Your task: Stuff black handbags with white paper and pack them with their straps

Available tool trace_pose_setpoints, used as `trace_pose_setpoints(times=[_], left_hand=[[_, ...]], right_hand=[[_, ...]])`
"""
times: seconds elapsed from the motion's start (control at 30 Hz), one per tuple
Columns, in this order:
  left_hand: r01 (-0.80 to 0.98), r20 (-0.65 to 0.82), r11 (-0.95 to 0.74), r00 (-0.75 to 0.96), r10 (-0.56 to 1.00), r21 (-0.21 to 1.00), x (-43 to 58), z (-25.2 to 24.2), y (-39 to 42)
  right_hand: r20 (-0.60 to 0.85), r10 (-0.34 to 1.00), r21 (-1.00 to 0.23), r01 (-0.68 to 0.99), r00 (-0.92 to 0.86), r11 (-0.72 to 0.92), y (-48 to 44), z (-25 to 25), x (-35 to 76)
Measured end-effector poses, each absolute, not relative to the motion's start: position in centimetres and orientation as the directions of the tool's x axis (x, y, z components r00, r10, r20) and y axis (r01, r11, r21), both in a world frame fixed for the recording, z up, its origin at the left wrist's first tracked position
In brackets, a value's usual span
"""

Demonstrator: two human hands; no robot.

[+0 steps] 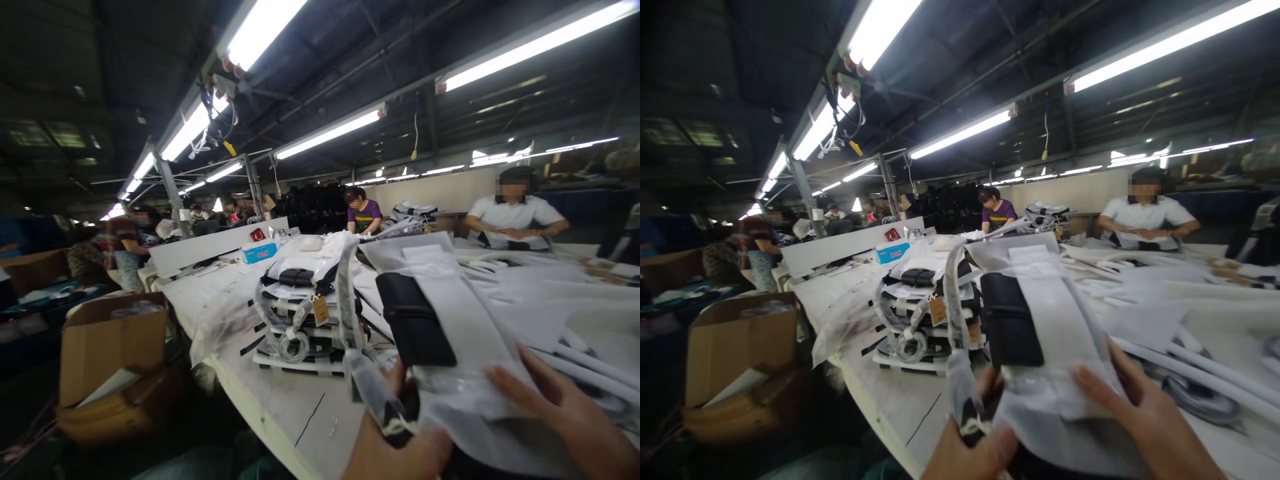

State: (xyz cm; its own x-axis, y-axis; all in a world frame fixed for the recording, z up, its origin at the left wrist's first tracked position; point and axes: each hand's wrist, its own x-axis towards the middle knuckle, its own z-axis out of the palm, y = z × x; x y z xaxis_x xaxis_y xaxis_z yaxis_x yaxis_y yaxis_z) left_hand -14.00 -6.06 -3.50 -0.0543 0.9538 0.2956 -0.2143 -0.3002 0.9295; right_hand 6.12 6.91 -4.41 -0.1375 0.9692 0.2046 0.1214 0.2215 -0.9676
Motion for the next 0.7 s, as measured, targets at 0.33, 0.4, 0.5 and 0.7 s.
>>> trace_pose_setpoints(times=[0.33,0.4,0.5,0.7], left_hand=[[-0.251,0.262,-0.258,-0.016,0.965,0.933,-26.4,7.1,-2.5],[-0.251,0.243,-0.24,-0.019,0.97,0.938,-27.3,8.0,-2.3],[-0.33,0.23,-0.226,-0.029,0.973,0.916,-27.8,8.9,-2.0],[-0.397,0.368,-0.447,-0.263,0.892,0.801,-27.9,8.0,-2.0]], right_hand=[[-0.115,0.776,-0.867,-0.318,-0.62,-0.383,8.1,7.0,-3.0],[-0.128,0.765,-0.855,-0.321,-0.631,-0.408,8.2,7.4,-3.9],[-0.083,0.779,-0.808,-0.415,-0.621,-0.417,8.1,8.6,-5.6],[0.185,0.861,-0.588,-0.756,-0.473,-0.289,9.7,11.5,-11.5]])
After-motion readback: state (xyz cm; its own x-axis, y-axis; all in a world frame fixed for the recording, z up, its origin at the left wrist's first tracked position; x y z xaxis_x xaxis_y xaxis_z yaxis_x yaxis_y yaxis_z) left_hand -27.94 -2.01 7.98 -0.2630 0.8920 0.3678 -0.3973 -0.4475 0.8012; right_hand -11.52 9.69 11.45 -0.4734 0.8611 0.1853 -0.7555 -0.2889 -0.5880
